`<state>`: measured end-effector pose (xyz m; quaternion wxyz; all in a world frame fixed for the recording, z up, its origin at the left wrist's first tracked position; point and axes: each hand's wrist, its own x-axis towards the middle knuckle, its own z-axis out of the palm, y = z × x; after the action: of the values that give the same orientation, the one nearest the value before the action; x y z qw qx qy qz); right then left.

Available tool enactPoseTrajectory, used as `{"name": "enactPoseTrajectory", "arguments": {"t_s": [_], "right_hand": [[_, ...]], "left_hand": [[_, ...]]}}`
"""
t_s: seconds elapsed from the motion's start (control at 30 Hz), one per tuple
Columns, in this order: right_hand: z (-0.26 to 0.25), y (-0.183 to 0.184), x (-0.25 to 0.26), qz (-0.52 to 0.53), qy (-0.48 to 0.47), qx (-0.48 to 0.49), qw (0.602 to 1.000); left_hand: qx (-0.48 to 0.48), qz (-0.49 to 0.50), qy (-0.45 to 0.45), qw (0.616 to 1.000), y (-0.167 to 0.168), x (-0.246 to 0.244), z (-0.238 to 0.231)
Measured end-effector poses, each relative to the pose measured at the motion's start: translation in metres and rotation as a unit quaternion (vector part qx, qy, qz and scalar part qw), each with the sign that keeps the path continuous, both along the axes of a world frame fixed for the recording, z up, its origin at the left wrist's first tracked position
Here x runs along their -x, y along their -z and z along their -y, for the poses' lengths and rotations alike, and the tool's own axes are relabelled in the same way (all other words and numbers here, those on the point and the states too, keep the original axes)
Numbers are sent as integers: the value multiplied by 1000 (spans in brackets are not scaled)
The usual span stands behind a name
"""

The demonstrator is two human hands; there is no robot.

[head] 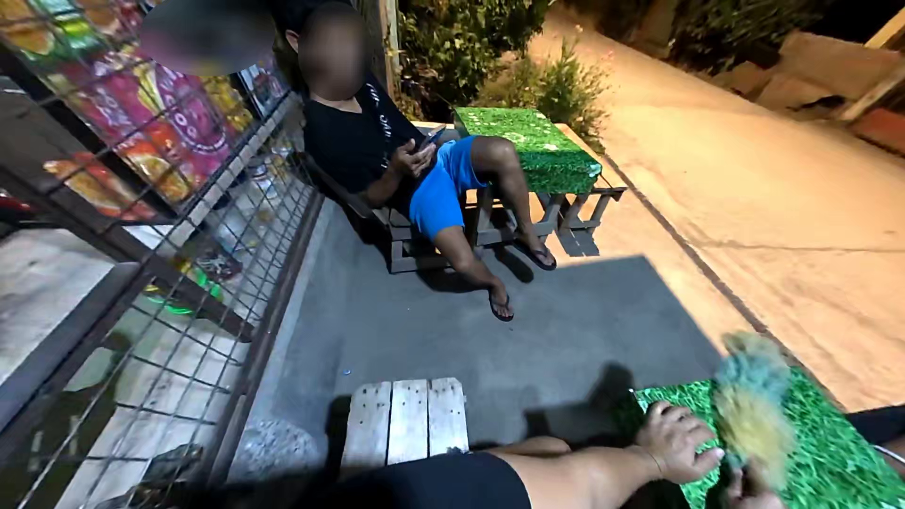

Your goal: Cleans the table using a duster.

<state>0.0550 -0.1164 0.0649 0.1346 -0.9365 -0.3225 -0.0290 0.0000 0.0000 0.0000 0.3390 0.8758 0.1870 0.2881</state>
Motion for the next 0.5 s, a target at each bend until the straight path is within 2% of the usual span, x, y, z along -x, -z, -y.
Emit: {"name": "enactPoseTrajectory", "arguments": {"t_s": [0.1, 0.23, 0.4, 0.5], "right_hand": [[16, -7, -17, -4, 39, 17, 999], [105, -20, -33, -48, 227, -7, 973], [262, -14, -15, -66, 474, -44, 877], [313, -9, 5, -62, 556, -79, 825]], "left_hand": [[8, -19, -3, 1000, -6, 7, -3], [3, -55, -8, 998, -12, 11, -5], [-89, -41, -17, 995, 17, -6, -6], [-94, -30, -5, 995, 15, -4, -4]]}}
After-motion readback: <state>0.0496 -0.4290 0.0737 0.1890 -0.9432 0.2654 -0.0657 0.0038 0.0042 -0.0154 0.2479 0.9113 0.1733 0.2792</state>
